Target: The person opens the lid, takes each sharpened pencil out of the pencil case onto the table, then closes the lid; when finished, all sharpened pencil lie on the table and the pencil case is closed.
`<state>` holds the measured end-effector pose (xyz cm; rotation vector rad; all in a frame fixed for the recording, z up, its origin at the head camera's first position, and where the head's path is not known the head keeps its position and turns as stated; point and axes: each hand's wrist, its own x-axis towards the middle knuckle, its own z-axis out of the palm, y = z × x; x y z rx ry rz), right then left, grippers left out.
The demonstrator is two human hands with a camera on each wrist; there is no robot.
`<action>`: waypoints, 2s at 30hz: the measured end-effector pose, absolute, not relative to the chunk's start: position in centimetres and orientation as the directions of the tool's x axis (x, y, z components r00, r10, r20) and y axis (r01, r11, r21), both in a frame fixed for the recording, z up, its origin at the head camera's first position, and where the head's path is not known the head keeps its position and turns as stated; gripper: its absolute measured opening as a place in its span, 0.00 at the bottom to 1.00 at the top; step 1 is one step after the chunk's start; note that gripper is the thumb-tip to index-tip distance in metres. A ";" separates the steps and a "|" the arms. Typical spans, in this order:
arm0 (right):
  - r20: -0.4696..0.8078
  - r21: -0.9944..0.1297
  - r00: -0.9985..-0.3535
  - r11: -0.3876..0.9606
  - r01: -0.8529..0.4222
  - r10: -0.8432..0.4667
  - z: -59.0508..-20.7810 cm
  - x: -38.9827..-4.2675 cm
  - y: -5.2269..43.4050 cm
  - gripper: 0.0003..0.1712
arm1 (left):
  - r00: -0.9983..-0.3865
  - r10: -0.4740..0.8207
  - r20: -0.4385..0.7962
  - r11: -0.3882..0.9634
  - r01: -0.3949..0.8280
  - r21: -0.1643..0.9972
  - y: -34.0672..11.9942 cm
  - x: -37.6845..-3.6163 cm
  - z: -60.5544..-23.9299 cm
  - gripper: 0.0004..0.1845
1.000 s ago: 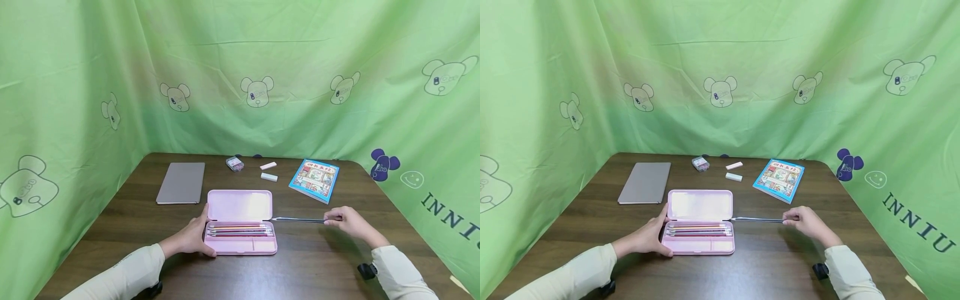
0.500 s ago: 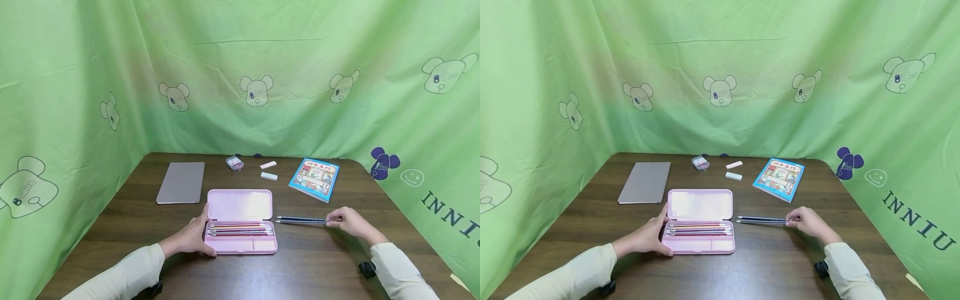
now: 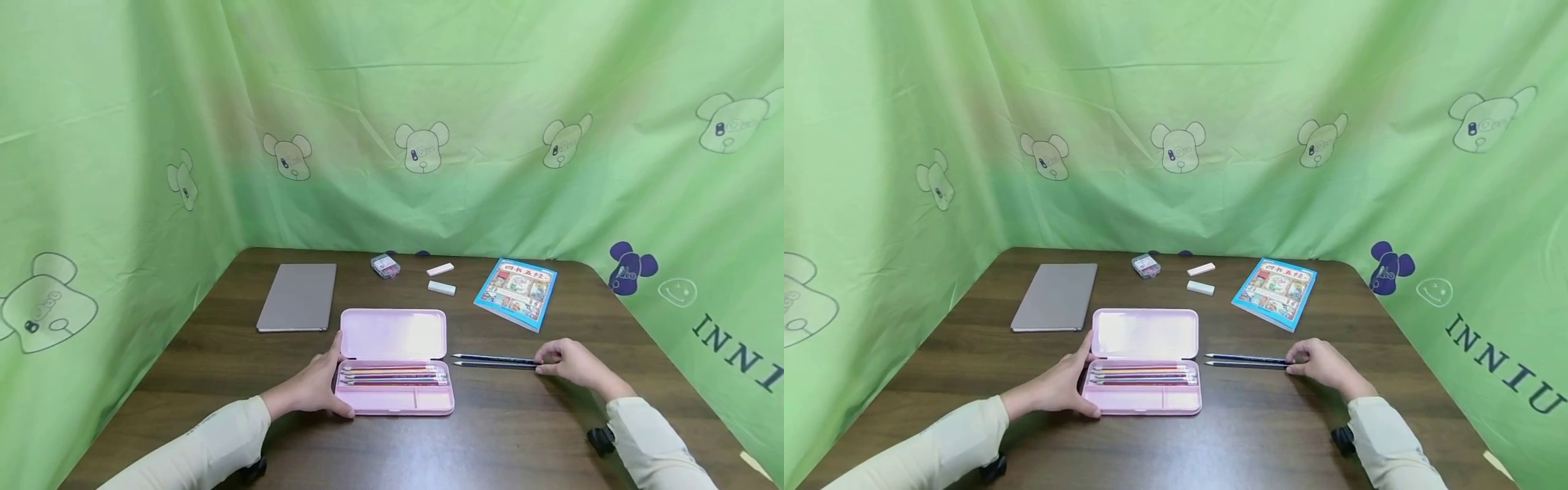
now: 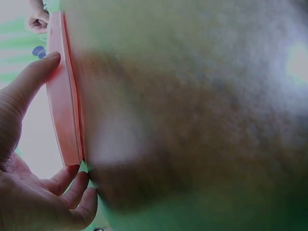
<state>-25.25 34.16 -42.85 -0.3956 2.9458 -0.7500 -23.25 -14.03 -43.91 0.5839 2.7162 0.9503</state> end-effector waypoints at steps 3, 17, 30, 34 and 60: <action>-0.002 -0.489 -0.958 0.836 -0.248 -0.285 -42.9 -25.1 34.0 0.08 | -0.899 0.433 -0.066 0.714 0.298 0.633 -14.0 -23.2 -43.9 0.75; 0.062 -0.536 -0.908 0.754 -0.380 -0.414 -42.4 -25.7 31.8 0.15 | -0.902 0.429 -0.054 0.712 0.301 0.634 -14.0 -23.4 -43.9 0.75; 0.088 -0.557 -0.853 0.685 -0.470 -0.514 -42.3 -26.1 28.3 0.16 | -0.903 0.426 -0.060 0.708 0.291 0.644 -14.0 -23.3 -43.7 0.75; 0.072 -0.560 -0.845 0.680 -0.474 -0.530 -42.1 -26.4 27.1 0.17 | -0.904 0.423 -0.062 0.709 0.288 0.643 -14.0 -23.2 -43.7 0.76; -0.030 -0.556 -0.772 0.652 -0.515 -0.634 -42.0 -26.9 19.7 0.16 | -0.902 0.427 -0.059 0.713 0.296 0.636 -13.9 -23.2 -43.7 0.75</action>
